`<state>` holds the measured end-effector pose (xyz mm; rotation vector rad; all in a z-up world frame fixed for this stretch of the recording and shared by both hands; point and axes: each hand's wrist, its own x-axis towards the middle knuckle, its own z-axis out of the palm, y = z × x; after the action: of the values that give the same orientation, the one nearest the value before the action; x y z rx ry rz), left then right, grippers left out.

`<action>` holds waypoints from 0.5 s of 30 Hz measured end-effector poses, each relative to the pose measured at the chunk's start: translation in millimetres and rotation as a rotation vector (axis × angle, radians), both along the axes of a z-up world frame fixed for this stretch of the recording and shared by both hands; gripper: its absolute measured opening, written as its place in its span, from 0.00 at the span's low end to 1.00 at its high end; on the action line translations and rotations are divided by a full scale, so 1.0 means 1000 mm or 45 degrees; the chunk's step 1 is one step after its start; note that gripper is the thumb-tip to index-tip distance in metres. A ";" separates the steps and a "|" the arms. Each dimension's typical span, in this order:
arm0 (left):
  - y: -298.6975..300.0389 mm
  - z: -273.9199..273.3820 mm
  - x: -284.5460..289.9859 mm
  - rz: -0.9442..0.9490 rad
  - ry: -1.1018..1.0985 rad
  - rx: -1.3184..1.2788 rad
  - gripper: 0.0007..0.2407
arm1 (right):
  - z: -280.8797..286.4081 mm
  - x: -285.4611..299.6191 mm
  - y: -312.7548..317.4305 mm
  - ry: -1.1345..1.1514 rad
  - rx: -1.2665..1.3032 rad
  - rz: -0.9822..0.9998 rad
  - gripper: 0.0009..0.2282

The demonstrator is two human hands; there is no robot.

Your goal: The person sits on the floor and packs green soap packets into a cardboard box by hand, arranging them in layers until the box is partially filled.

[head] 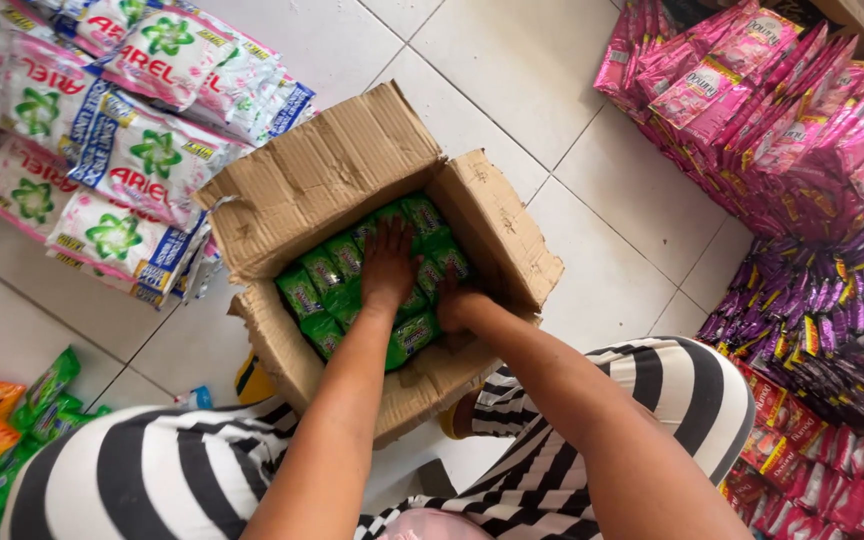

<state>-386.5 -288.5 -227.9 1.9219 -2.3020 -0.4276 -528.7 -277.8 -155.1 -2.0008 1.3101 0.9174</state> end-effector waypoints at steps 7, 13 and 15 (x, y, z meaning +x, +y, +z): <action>-0.004 0.028 0.021 -0.102 -0.239 0.633 0.18 | -0.112 -0.023 -0.053 -0.351 -0.365 0.161 0.07; -0.061 0.141 0.081 0.066 -0.051 0.369 0.10 | 0.096 0.066 -0.091 -1.043 -0.869 0.066 0.15; -0.055 0.238 0.112 0.099 0.018 0.370 0.12 | 0.153 0.093 -0.084 -1.195 -0.816 -0.036 0.16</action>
<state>-274.9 -343.3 9.8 2.1165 -2.2509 -0.8029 -435.3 -362.2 -2.4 -2.3683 1.0968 -0.5373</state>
